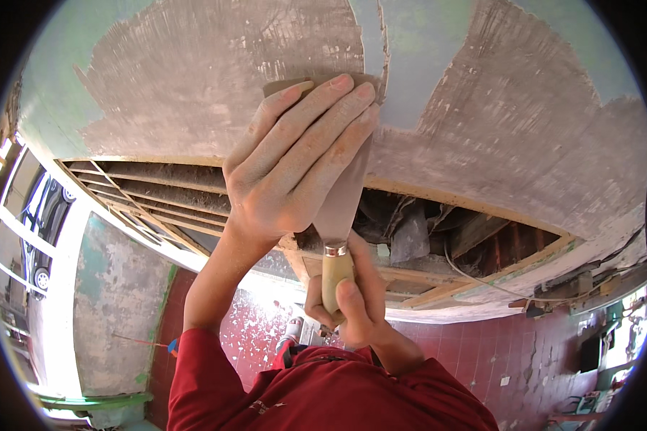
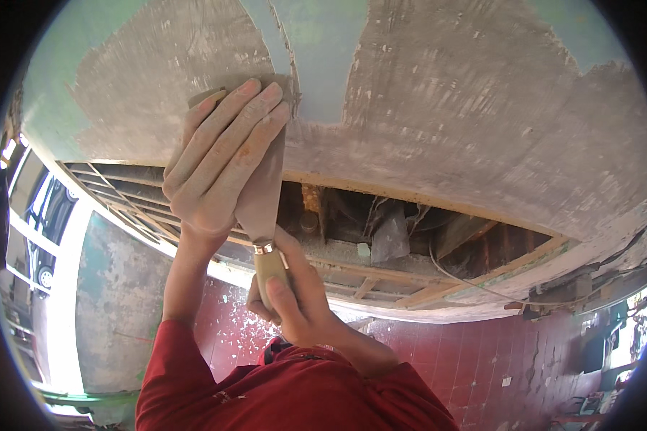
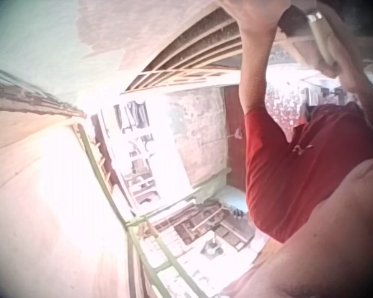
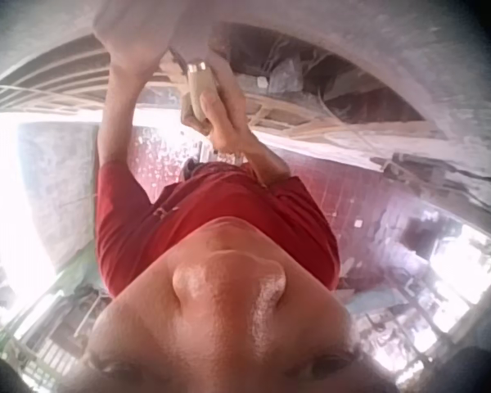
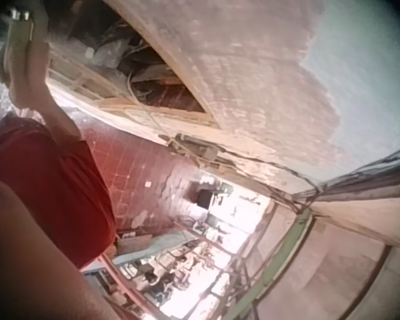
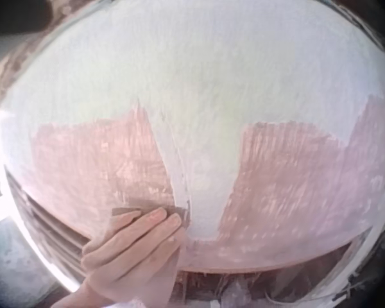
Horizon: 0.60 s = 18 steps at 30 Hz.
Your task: The person stands on a ladder and uses a trowel to apply plaster to a damaged ceiling area. They repeatedly spread and smooth the material over exposed wooden beams and a light green surface, working methodically across the section.
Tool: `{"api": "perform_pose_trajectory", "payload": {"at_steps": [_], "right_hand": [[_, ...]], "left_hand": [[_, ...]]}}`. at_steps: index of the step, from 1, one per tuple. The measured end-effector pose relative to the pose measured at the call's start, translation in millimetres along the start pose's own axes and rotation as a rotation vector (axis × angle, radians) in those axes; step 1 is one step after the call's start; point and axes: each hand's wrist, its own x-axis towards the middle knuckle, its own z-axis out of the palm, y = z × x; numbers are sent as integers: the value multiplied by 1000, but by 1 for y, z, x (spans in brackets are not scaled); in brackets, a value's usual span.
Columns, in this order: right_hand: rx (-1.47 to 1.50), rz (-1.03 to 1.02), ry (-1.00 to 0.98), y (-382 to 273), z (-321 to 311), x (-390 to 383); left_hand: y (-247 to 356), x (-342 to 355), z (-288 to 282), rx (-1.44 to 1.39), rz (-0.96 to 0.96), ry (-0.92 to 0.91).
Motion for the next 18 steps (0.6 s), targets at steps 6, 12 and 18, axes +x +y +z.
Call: {"api": "perform_pose_trajectory", "payload": {"at_steps": [6,12,18], "right_hand": [[123,10,-21,0,-3,-3],[108,-71,-85,-7,-5,15],[144,1,-50,2,-4,-3]], "left_hand": [[5,-6,0,-6,-2,-22],[-6,17,4,-12,14,32],[0,-8,-1,12,9,-7]]}}
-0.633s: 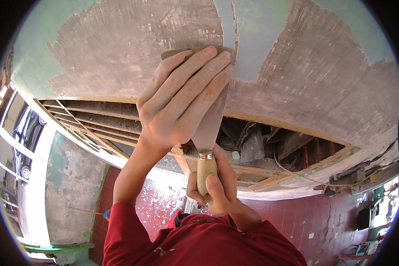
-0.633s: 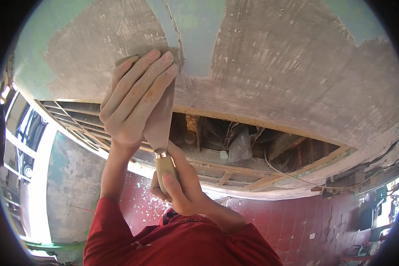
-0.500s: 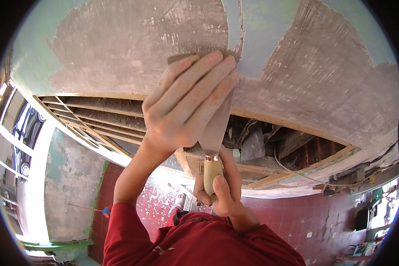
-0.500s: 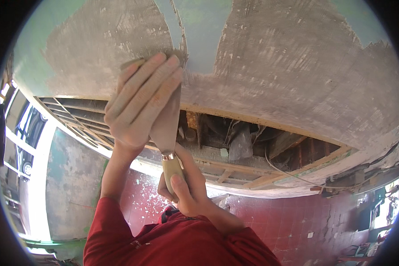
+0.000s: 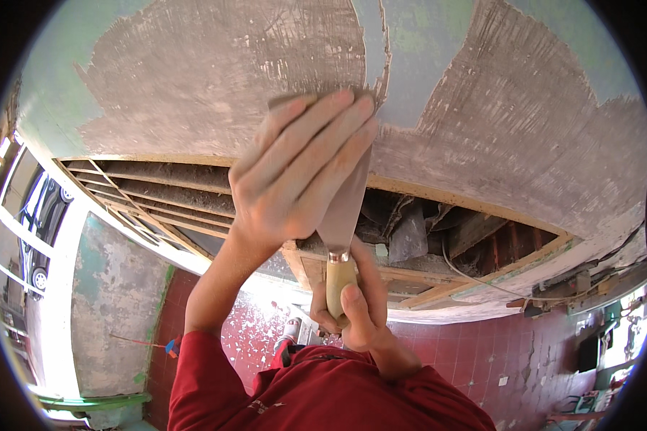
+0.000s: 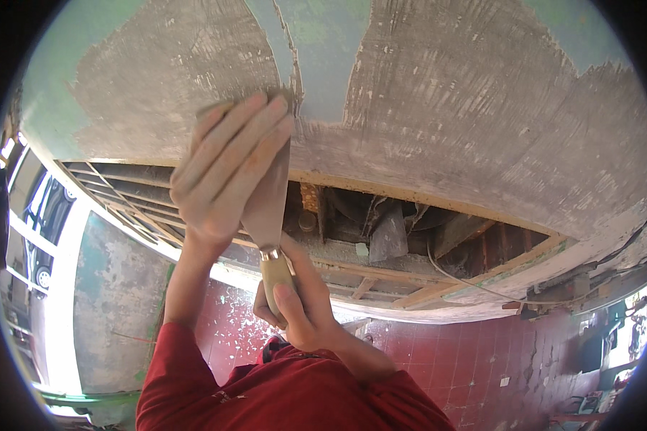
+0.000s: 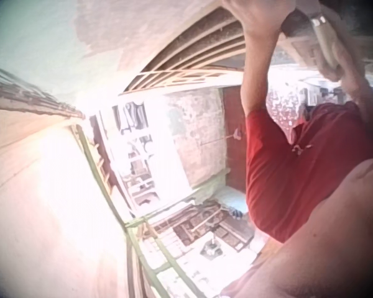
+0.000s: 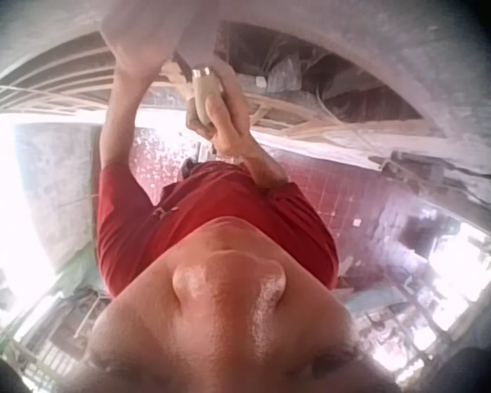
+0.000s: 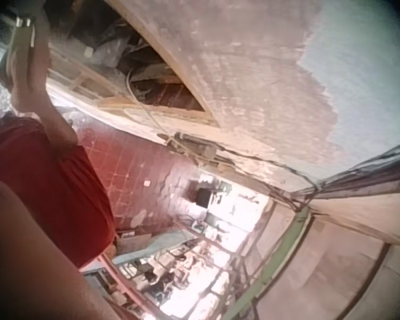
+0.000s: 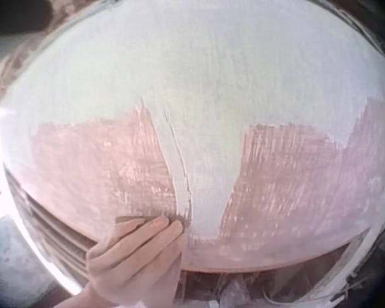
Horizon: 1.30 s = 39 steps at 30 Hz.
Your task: The person stands on a ladder and uses a trowel to apply plaster to a damaged ceiling area. They repeatedly spread and smooth the material over exposed wooden beams and a light green surface, working methodically across the section.
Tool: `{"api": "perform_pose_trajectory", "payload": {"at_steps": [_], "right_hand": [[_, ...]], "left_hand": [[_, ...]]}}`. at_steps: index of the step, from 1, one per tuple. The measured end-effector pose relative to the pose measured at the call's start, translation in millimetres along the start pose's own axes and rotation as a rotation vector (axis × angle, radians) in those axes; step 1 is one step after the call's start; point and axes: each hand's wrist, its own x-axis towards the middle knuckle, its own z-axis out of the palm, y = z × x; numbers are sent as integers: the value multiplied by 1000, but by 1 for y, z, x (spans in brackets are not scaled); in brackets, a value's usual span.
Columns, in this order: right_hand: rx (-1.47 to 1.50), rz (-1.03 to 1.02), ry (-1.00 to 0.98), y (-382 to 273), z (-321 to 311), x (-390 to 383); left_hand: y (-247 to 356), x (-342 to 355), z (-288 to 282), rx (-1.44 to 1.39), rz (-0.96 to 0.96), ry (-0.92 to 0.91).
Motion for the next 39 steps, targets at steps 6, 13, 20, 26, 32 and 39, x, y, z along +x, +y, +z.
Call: {"api": "perform_pose_trajectory", "payload": {"at_steps": [6,13,20,26,32,39], "right_hand": [[-172,-37,119,-6,9,10],[-182,-108,87,-6,7,17],[-161,-61,79,-3,6,3],[-83,-188,-10,-10,3,20],[-170,-154,19,-4,-1,4],[-126,-150,-15,-7,-6,11]], "left_hand": [[-3,9,2,-21,-4,-7],[-7,16,4,-3,13,43],[6,1,-3,-8,-28,-27],[-13,30,8,11,40,110],[2,14,-1,5,-10,-3],[-5,23,1,25,-6,16]]}}
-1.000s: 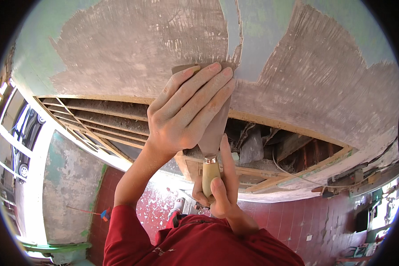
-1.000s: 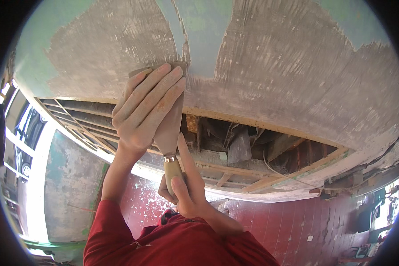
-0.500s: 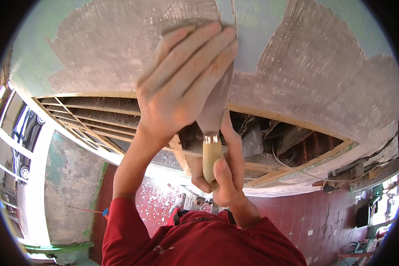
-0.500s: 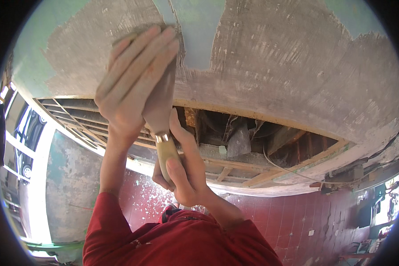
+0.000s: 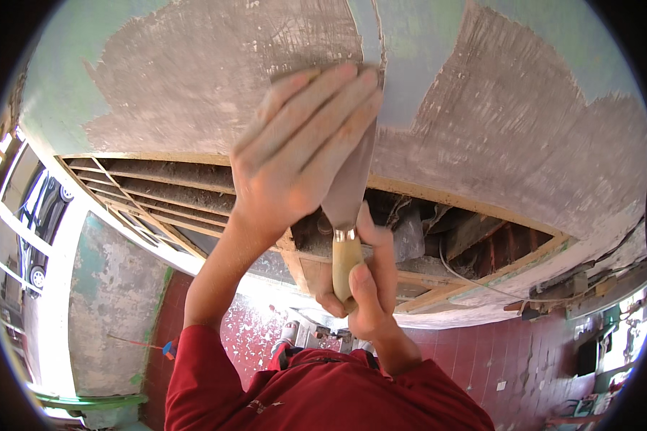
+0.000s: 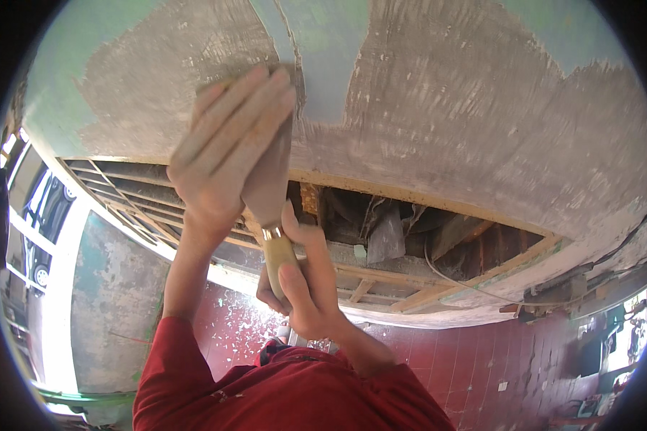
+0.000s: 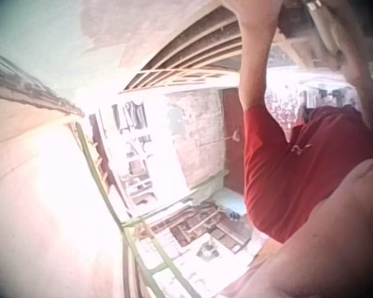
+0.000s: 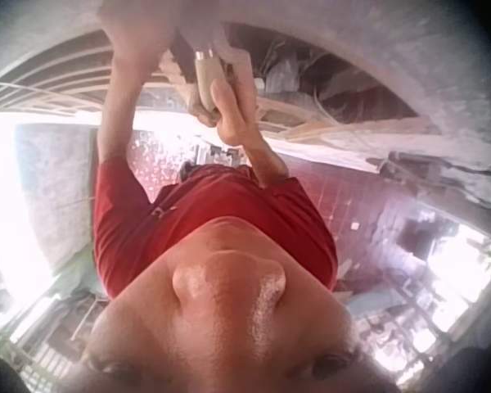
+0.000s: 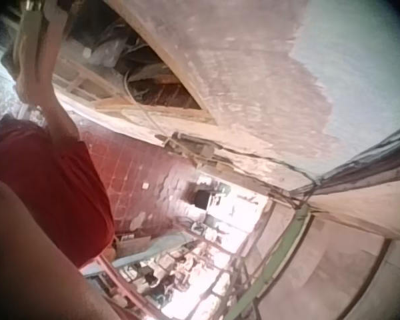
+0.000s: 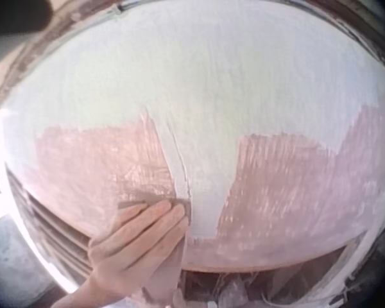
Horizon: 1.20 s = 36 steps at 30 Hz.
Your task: The person stands on a ladder and uses a trowel to apply plaster to a damaged ceiling area. They repeatedly spread and smooth the material over exposed wooden beams and a light green surface, working methodically across the section.
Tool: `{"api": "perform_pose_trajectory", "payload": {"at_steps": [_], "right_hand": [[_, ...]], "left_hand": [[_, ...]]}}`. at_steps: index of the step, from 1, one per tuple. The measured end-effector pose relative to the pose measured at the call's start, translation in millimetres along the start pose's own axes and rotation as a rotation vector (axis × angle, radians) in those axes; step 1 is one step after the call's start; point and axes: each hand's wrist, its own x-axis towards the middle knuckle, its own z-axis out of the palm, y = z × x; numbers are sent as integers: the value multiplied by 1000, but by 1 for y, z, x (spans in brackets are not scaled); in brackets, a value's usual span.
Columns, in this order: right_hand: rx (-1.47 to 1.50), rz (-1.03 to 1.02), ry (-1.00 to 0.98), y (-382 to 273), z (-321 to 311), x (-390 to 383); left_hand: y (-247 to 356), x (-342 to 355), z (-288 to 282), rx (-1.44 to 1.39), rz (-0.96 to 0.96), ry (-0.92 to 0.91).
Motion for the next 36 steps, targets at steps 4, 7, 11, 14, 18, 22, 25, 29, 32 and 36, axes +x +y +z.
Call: {"api": "perform_pose_trajectory", "payload": {"at_steps": [4,7,11,14,18,22,25,29,32,36], "right_hand": [[22,21,13,3,3,-12],[-29,-32,-9,3,3,4],[-28,-20,24,9,8,-7],[-52,-2,36,11,8,-12],[-26,-53,23,5,11,9],[25,13,8,5,8,-4],[58,68,11,9,6,-18],[70,24,-13,7,10,-3],[86,47,6,10,12,-9],[26,21,-21,15,7,-13]], "left_hand": [[9,-13,-5,4,-20,-39],[0,2,0,-7,-4,3],[3,-10,-2,-35,-10,-16],[4,-16,-4,-34,4,-37],[-4,5,-4,-20,13,-11],[2,-5,-4,-16,-3,-23],[11,-19,-8,-4,-29,-83],[1,-6,-8,5,-11,-53],[5,-12,-11,11,-28,-87],[6,-16,-11,4,-16,-75]]}}
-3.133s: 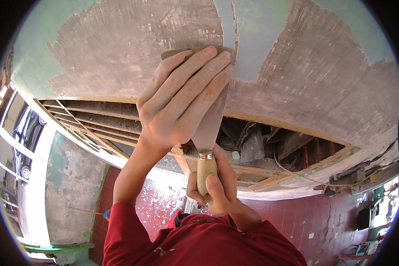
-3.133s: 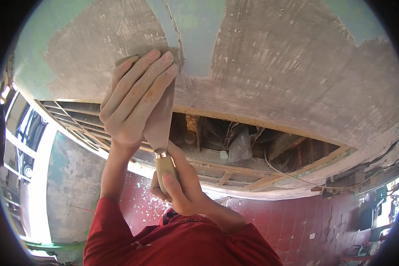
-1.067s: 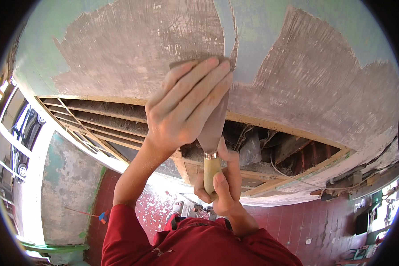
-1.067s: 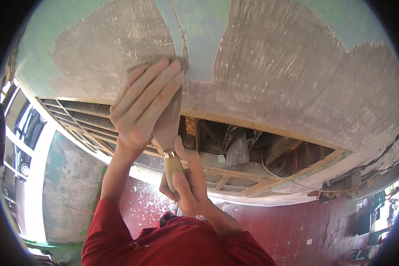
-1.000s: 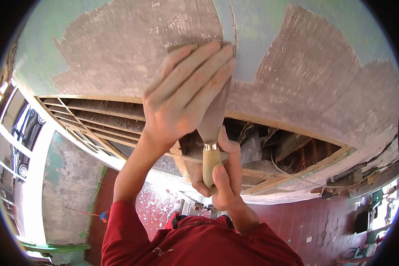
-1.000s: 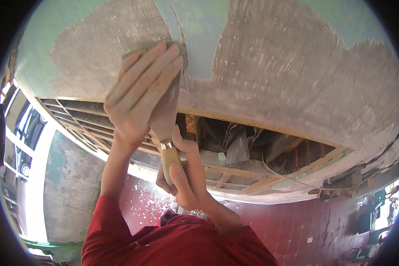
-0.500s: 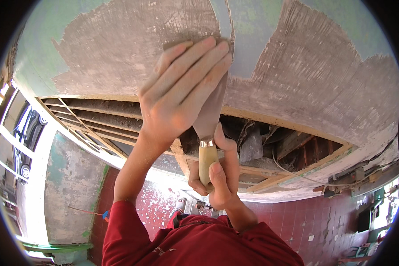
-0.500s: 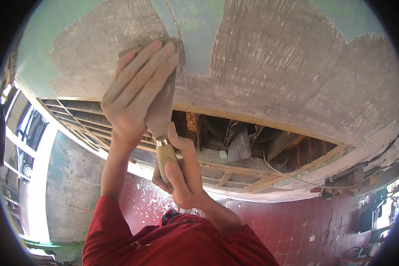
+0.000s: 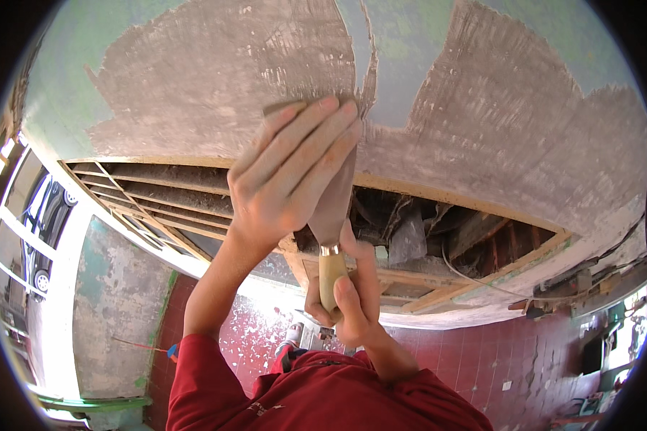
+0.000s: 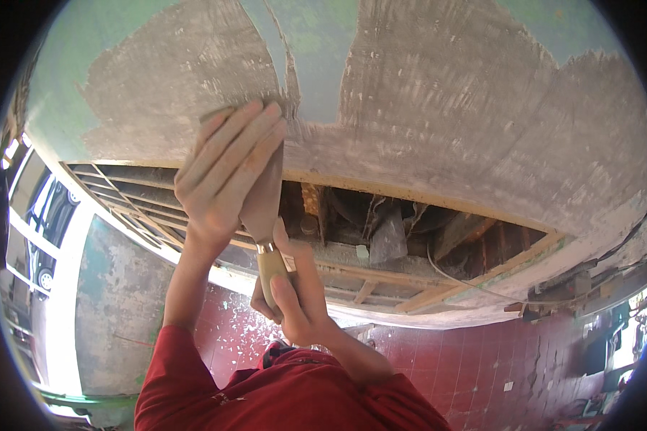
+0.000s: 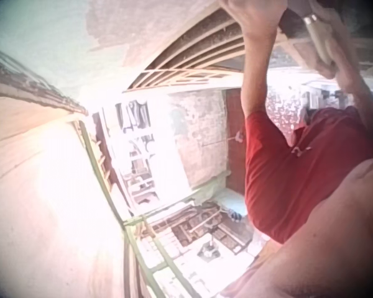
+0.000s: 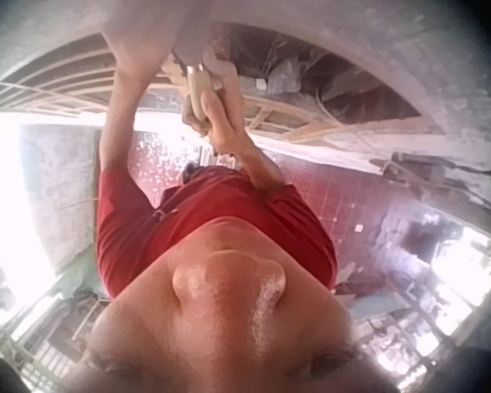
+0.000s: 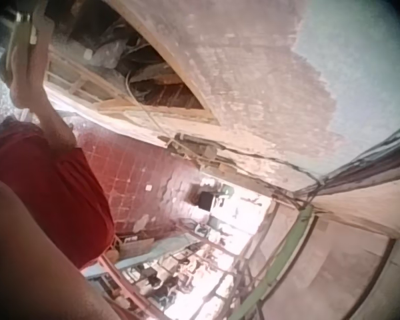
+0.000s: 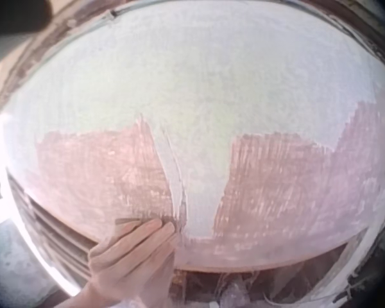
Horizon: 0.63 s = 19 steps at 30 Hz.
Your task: The person stands on a ladder and uses a trowel to apply plaster to a damaged ceiling area. They repeatedly spread and smooth the material over exposed wooden beams and a light green surface, working methodically across the section.
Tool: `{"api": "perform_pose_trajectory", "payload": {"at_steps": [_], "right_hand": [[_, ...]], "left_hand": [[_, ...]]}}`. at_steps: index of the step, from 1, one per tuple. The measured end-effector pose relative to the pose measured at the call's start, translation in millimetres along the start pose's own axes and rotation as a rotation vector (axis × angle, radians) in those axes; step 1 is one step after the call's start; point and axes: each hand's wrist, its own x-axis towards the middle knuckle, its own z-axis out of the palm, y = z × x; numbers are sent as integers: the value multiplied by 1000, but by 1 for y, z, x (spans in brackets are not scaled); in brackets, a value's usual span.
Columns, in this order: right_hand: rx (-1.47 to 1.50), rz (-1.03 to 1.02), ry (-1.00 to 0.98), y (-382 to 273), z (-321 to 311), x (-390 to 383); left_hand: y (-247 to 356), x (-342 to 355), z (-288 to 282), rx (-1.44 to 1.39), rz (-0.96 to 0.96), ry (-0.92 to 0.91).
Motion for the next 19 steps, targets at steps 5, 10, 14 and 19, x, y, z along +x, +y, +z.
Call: {"api": "perform_pose_trajectory", "payload": {"at_steps": [5,10,14,19], "right_hand": [[-36,-27,42,-7,9,14],[-61,13,107,-2,9,-4],[8,-23,62,0,6,9],[-43,-12,51,-2,2,6]], "left_hand": [[-9,14,1,0,23,42],[5,-6,-1,-30,-15,-40],[-5,12,-3,-10,4,10],[1,-7,-1,18,-33,-52]]}}
